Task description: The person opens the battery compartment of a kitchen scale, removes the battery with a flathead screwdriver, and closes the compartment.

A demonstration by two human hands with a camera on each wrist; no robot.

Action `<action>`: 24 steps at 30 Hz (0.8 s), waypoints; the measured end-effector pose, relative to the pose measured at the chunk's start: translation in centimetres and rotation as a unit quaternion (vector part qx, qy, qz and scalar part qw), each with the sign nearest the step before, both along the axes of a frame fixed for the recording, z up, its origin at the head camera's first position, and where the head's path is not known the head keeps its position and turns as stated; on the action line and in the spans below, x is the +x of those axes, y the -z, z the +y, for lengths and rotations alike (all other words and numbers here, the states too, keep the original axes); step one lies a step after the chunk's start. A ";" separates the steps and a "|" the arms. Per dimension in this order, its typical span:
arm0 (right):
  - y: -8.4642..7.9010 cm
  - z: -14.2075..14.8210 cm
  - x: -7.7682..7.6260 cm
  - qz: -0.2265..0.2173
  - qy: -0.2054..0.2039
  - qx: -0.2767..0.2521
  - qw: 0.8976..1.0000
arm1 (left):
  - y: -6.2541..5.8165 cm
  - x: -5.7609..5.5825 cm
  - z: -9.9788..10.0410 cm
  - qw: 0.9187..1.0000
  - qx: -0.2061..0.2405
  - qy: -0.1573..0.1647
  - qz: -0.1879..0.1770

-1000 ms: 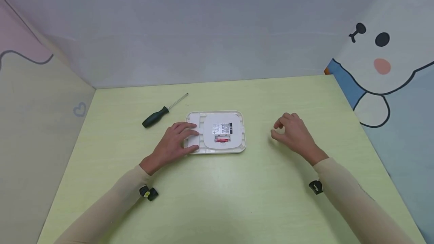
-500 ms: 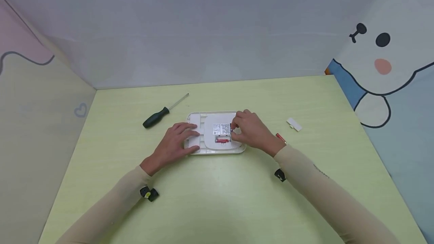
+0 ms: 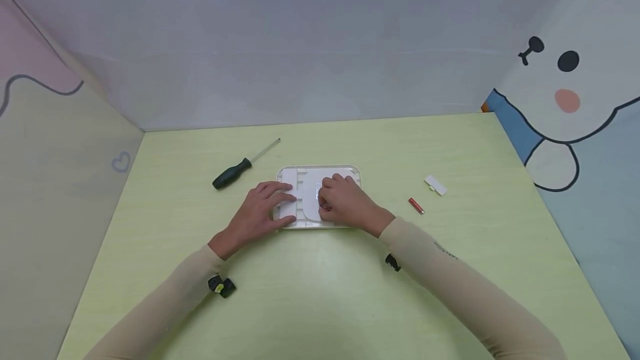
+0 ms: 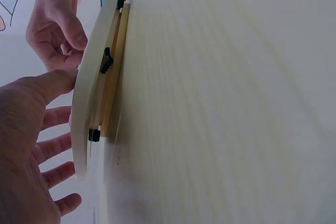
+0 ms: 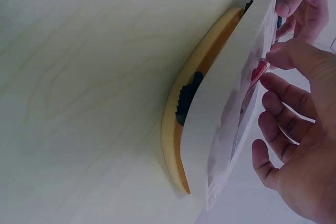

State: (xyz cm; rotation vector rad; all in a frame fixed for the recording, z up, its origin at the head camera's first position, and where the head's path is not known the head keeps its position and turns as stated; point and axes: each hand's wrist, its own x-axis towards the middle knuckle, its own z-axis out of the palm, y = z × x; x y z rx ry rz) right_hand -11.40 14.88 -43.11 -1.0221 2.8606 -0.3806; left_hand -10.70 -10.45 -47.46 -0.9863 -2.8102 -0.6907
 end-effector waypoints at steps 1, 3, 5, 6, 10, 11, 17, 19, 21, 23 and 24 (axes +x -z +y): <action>0.0 -0.1 0.0 -0.001 0.000 0.005 1.000 | 0.0 0.0 0.0 1.000 0.000 0.000 0.000; 0.0 -0.2 0.0 -0.005 0.000 0.017 1.000 | 0.0 0.0 0.0 1.000 0.000 0.000 0.001; -0.1 -0.4 0.1 -0.014 0.001 0.026 1.000 | 0.0 0.1 0.0 1.000 -0.001 0.000 0.002; -0.1 -0.4 0.1 -0.016 0.002 0.028 0.999 | 0.0 0.1 0.0 1.000 -0.001 -0.001 0.002; -0.2 -0.6 0.1 -0.015 0.000 0.040 0.999 | 0.0 0.1 0.0 1.000 0.001 0.000 0.005; -0.2 -0.6 0.1 -0.013 -0.001 0.042 0.999 | 0.0 0.1 0.0 1.000 0.002 -0.001 0.006; -0.2 -0.6 0.1 0.007 -0.008 0.047 0.999 | 0.1 0.1 0.0 1.000 -0.001 0.001 0.004; -0.2 -0.5 0.1 0.014 -0.009 0.044 0.999 | 0.1 0.1 0.0 1.000 -0.004 0.001 0.000; -0.3 -0.4 0.1 0.023 -0.009 0.041 0.999 | 0.0 0.1 0.0 1.000 -0.007 0.000 -0.003; -0.3 -0.3 0.0 0.031 -0.011 0.039 0.999 | 0.0 0.1 0.0 1.000 -0.010 -0.001 -0.005; -0.4 -0.2 0.0 0.034 -0.011 0.038 0.999 | -0.1 0.1 0.0 1.000 -0.012 -0.002 -0.006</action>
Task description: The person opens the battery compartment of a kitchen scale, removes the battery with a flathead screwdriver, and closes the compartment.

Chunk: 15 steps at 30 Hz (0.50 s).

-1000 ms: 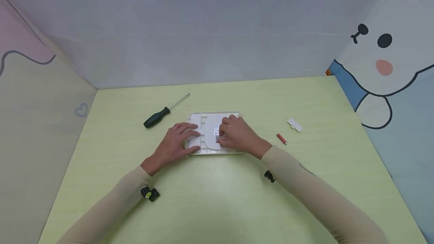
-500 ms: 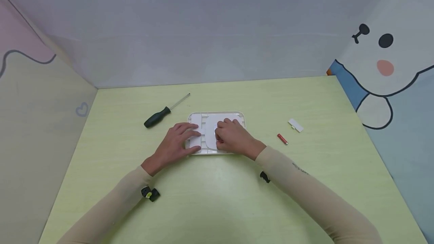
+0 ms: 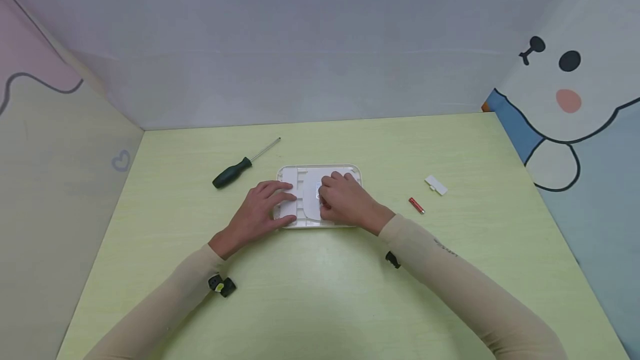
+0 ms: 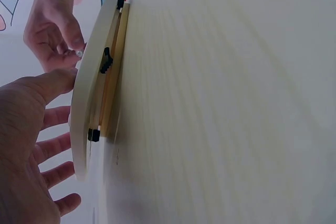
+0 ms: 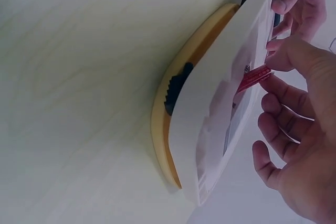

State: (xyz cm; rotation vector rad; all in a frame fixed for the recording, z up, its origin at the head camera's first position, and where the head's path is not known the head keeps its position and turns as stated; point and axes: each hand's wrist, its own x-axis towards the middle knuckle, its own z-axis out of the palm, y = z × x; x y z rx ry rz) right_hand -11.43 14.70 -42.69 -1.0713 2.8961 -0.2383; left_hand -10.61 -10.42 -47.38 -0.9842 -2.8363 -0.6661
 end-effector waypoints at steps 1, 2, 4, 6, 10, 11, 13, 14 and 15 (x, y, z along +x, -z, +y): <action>-0.1 0.1 0.0 0.003 0.000 -0.001 1.000 | 0.0 0.0 0.0 1.000 -0.001 -0.001 -0.001; -0.2 0.2 0.0 0.005 0.000 -0.001 1.000 | 0.0 0.0 0.0 1.000 -0.003 -0.001 -0.002; -0.5 0.4 -0.1 0.007 0.003 -0.002 1.000 | -0.1 0.0 0.0 1.000 -0.005 -0.002 -0.004; -0.8 0.7 -0.1 0.007 0.008 -0.002 1.000 | -0.1 0.0 0.0 1.000 -0.007 -0.002 -0.005; -1.4 1.5 0.1 0.003 0.018 -0.013 1.000 | -0.1 0.0 0.0 1.000 -0.008 -0.001 -0.005; -1.5 1.8 0.2 0.003 0.021 -0.018 1.000 | -0.1 0.0 0.0 1.000 -0.008 -0.001 -0.005; -1.5 2.4 0.3 -0.001 0.027 -0.031 0.999 | -0.1 0.0 0.0 1.000 -0.008 -0.001 -0.005; -1.5 2.7 0.3 -0.004 0.030 -0.036 0.999 | -0.1 0.0 0.0 1.000 -0.009 -0.001 -0.006; -1.5 3.0 0.4 -0.008 0.034 -0.043 0.998 | -0.1 0.0 0.0 1.000 -0.009 -0.002 -0.006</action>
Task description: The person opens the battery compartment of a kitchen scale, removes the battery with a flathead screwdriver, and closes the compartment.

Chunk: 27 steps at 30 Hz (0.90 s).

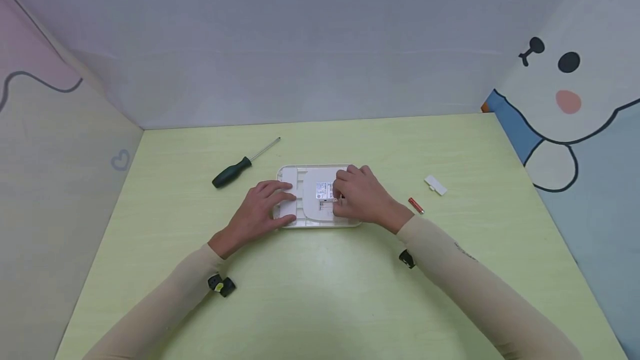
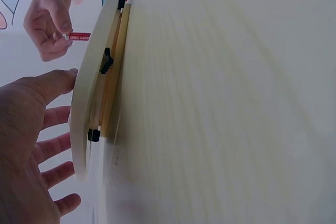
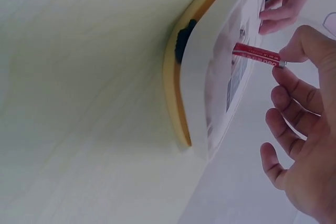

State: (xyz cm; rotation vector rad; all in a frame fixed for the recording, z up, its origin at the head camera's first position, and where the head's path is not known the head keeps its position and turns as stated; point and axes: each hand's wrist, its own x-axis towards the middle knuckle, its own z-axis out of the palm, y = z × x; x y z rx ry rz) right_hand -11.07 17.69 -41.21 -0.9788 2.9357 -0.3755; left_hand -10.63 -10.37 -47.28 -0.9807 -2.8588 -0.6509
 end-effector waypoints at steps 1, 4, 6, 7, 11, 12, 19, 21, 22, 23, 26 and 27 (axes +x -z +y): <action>0.1 0.3 0.1 -0.005 0.005 -0.007 1.000 | 0.0 0.0 0.0 1.000 -0.001 0.000 -0.001; 0.3 1.3 0.2 -0.020 0.022 -0.024 0.999 | 0.0 0.0 0.0 1.000 -0.003 -0.003 -0.002; 0.6 1.9 0.3 -0.029 0.030 -0.037 0.998 | 0.0 0.0 0.0 1.000 -0.002 -0.004 -0.004; 0.7 2.2 0.4 -0.032 0.033 -0.043 0.998 | 0.0 0.0 0.0 1.000 -0.003 -0.004 -0.005; 1.4 3.3 0.7 -0.042 0.048 -0.065 0.996 | -0.1 0.1 0.1 1.000 0.000 -0.004 -0.009; 1.5 3.5 0.8 -0.046 0.052 -0.069 0.995 | -0.1 0.1 0.1 1.000 -0.001 -0.005 -0.010; 2.6 4.2 1.1 -0.056 0.071 -0.108 0.990 | 0.1 0.1 -0.1 1.000 -0.003 -0.008 -0.006; 2.8 4.4 1.2 -0.050 0.074 -0.123 0.988 | 0.2 0.1 -0.1 1.000 -0.003 -0.007 -0.007; 2.8 4.6 1.2 -0.046 0.076 -0.129 0.988 | 0.2 0.1 -0.1 1.000 -0.002 -0.007 -0.007; 2.8 4.7 1.2 -0.042 0.078 -0.134 0.987 | 0.2 0.1 -0.1 1.000 -0.002 -0.007 -0.007; 2.9 5.5 1.3 -0.031 0.087 -0.140 0.986 | 0.2 0.1 -0.1 1.000 -0.002 -0.006 -0.007; 2.9 5.8 1.3 -0.026 0.090 -0.143 0.985 | 0.1 0.1 -0.1 1.000 -0.002 -0.005 -0.007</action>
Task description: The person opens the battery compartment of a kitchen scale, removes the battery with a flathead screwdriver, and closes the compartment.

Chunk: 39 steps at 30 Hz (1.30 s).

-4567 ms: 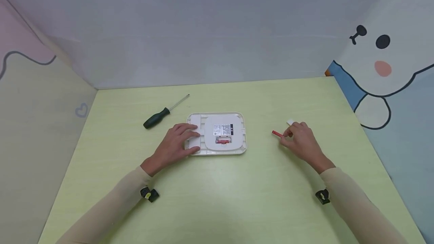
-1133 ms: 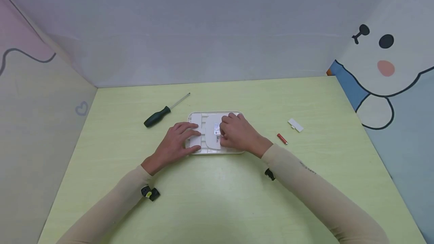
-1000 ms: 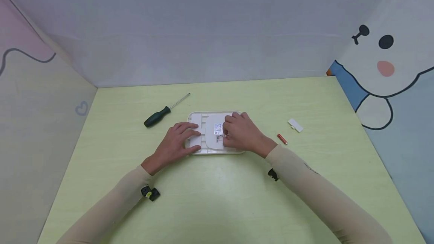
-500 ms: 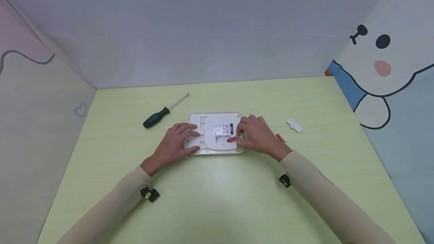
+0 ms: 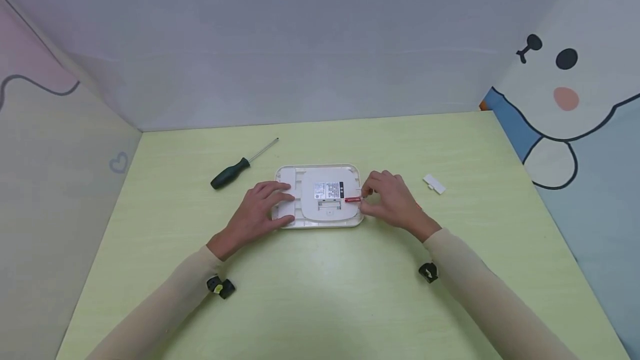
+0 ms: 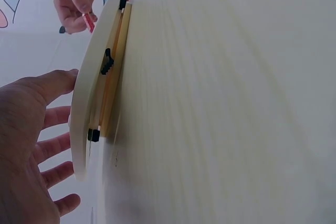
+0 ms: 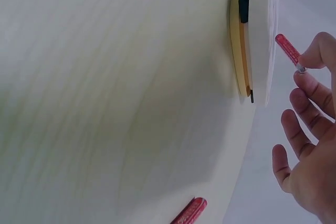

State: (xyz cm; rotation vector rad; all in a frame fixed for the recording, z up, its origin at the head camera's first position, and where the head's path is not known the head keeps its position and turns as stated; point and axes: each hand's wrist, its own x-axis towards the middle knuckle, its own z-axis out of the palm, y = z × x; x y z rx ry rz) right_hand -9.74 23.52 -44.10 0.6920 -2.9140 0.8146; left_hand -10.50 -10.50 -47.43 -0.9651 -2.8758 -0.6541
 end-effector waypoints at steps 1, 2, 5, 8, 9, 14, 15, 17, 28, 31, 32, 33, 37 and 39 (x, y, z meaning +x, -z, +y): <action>0.0 0.3 0.0 0.006 0.004 -0.001 1.000 | 0.0 0.0 0.0 1.000 0.000 0.000 0.000; 0.0 0.7 0.0 0.010 0.008 -0.002 1.000 | -0.1 0.0 0.0 1.000 0.000 0.001 0.001; 0.0 1.9 0.1 0.029 0.019 -0.006 0.999 | -0.1 0.0 0.0 1.000 -0.001 0.001 0.003; 0.1 3.2 0.4 0.045 0.032 -0.007 0.998 | -0.1 0.0 0.0 1.000 -0.002 0.001 0.003; 0.1 3.7 0.4 0.049 0.037 -0.007 0.998 | -0.1 0.0 0.0 1.000 -0.003 0.001 0.002; 0.4 6.0 1.1 0.052 0.070 -0.008 0.996 | -0.2 0.1 0.0 1.000 0.002 0.003 0.004; 0.4 6.4 1.2 0.050 0.078 -0.005 0.996 | -0.2 0.1 0.0 1.000 0.002 0.003 0.003; 0.6 7.2 1.6 0.046 0.095 0.001 0.994 | -0.2 0.1 0.0 1.000 0.002 0.003 0.003; 1.7 10.7 3.5 0.039 0.165 0.024 0.985 | -0.2 0.1 0.1 1.000 0.005 0.001 0.007; 1.9 11.2 3.8 0.035 0.184 0.019 0.982 | 0.0 0.0 0.1 1.000 0.004 -0.001 0.008; 2.0 11.3 3.8 0.031 0.189 0.016 0.981 | 0.0 0.0 0.1 1.000 0.005 -0.001 0.009; 2.0 11.3 3.9 0.027 0.193 0.015 0.981 | 0.0 0.0 0.1 1.000 0.006 -0.001 0.010; 2.3 11.3 3.9 0.011 0.202 0.018 0.979 | 0.0 0.0 0.1 1.000 0.010 0.000 0.012; 2.4 11.2 3.9 0.004 0.206 0.026 0.978 | 0.0 0.0 0.1 1.000 0.011 0.001 0.014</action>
